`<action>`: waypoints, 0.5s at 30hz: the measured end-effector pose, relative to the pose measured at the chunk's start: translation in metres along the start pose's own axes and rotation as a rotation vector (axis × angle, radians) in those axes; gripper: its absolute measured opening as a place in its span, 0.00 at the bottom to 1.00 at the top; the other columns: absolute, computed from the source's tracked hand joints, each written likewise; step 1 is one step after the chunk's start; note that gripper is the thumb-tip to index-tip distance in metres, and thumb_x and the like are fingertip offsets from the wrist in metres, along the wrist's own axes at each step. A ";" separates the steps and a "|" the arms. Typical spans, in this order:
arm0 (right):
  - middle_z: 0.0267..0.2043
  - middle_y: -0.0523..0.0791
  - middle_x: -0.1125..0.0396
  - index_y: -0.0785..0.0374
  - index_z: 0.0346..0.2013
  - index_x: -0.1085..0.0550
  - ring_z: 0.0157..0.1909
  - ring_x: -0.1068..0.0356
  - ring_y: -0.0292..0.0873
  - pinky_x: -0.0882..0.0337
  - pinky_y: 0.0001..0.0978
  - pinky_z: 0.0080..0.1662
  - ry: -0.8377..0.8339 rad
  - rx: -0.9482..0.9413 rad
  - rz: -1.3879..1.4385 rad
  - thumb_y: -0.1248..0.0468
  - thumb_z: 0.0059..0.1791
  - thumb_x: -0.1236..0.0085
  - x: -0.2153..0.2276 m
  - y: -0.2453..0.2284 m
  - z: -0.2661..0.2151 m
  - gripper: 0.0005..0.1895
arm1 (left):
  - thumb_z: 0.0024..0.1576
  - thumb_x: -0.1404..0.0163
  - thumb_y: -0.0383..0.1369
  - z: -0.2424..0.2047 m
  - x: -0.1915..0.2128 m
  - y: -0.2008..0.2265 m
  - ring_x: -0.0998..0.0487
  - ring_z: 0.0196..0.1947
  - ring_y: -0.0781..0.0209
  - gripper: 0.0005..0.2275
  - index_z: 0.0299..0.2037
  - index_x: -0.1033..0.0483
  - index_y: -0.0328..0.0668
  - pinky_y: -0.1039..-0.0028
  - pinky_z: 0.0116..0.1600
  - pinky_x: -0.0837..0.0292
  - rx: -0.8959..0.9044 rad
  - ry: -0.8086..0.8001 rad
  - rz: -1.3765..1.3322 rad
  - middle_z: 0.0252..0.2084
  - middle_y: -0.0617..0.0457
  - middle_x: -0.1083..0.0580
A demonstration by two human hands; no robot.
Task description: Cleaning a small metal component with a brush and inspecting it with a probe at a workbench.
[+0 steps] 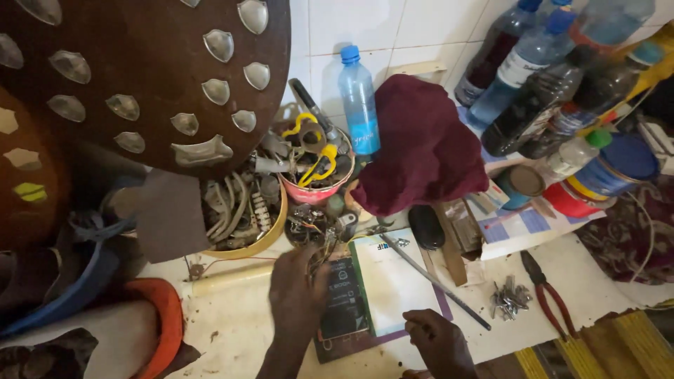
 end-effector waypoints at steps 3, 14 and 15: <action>0.35 0.43 0.13 0.45 0.52 0.14 0.41 0.14 0.36 0.18 0.30 0.46 -0.029 -0.006 0.030 0.55 0.51 0.40 -0.007 0.016 0.004 0.17 | 0.59 0.41 0.36 0.031 -0.019 0.045 0.23 0.55 0.45 0.17 0.56 0.21 0.39 0.55 0.61 0.29 -0.233 0.060 -0.043 0.53 0.45 0.21; 0.46 0.33 0.13 0.40 0.47 0.11 0.49 0.16 0.30 0.23 0.25 0.52 0.068 -0.160 0.133 0.54 0.46 0.42 0.013 0.074 -0.016 0.18 | 0.58 0.42 0.21 0.061 -0.048 0.064 0.20 0.47 0.45 0.11 0.50 0.21 0.37 0.59 0.56 0.26 -0.423 -0.044 -0.243 0.46 0.44 0.21; 0.46 0.33 0.13 0.40 0.47 0.11 0.49 0.16 0.30 0.23 0.25 0.52 0.070 -0.168 0.144 0.54 0.46 0.42 0.012 0.080 -0.014 0.18 | 0.58 0.42 0.21 0.061 -0.048 0.063 0.20 0.47 0.45 0.11 0.50 0.21 0.37 0.59 0.56 0.26 -0.431 -0.054 -0.246 0.46 0.44 0.21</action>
Point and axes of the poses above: each hand's wrist, its own z-axis towards the middle knuckle, its own x-axis out of the back of the hand, y = z × x, the point moved 10 cm from there along z, towards the middle knuckle
